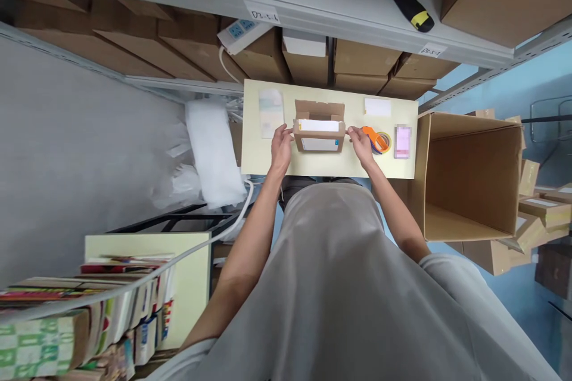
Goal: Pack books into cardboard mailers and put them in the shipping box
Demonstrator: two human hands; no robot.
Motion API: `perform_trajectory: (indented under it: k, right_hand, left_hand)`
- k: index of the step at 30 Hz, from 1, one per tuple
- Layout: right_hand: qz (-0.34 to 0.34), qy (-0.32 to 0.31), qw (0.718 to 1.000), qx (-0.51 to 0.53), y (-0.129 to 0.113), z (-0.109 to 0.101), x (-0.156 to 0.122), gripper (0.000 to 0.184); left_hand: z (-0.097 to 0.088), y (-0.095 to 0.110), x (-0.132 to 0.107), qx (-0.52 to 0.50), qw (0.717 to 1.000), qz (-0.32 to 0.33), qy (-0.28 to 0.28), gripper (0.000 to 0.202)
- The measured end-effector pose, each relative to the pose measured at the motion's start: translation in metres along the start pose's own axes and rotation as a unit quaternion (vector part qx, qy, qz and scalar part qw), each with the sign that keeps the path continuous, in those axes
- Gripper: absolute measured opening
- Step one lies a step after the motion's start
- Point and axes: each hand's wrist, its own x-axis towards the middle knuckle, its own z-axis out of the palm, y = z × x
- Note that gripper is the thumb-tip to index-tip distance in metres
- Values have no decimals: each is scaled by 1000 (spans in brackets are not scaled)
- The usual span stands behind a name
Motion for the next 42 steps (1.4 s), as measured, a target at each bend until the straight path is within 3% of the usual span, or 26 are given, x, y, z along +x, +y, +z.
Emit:
perform_trajectory:
  k: [6, 11, 16, 17, 20, 22, 25, 28, 34, 38, 42]
  right_hand:
    - [-24, -11, 999, -28, 4, 2, -18, 71]
    - [-3, -33, 996, -83, 18, 11, -16, 57]
    - [-115, -57, 968, -214, 12, 15, -9, 48]
    - [-132, -59, 957, -251, 9, 16, -6, 50]
    - [-136, -71, 925, -348, -1, 23, 4, 62]
    - [-126, -82, 910, -386, -6, 31, 11, 73]
    - [-109, -85, 897, -421, -12, 43, 18, 88]
    - [-107, -84, 886, -444, -18, 50, 19, 87]
    - [-123, -61, 914, -381, -23, 31, 15, 71]
    - [-112, -63, 940, -315, -16, 17, 16, 63]
    - [-86, -55, 959, -265, -10, 21, 18, 54]
  left_hand:
    - [-8, 0, -18, 36, 999, 26, -3, 48]
    - [-2, -6, -23, 80, 996, 34, -28, 21]
    - [-2, -14, -25, 165, 981, 64, -81, 12]
    - [-2, -15, -27, 193, 974, 80, -89, 13]
    - [1, -17, -32, 270, 946, 149, -102, 49]
    - [7, -16, -33, 307, 928, 180, -113, 63]
    - [17, -13, -31, 345, 909, 192, -132, 61]
    - [22, -7, -27, 371, 899, 184, -140, 53]
    - [8, 0, -32, 388, 893, 197, -115, 42]
    - [-8, 0, -34, 367, 911, 176, -63, 37]
    - [-14, -3, -29, 331, 933, 134, -44, 38]
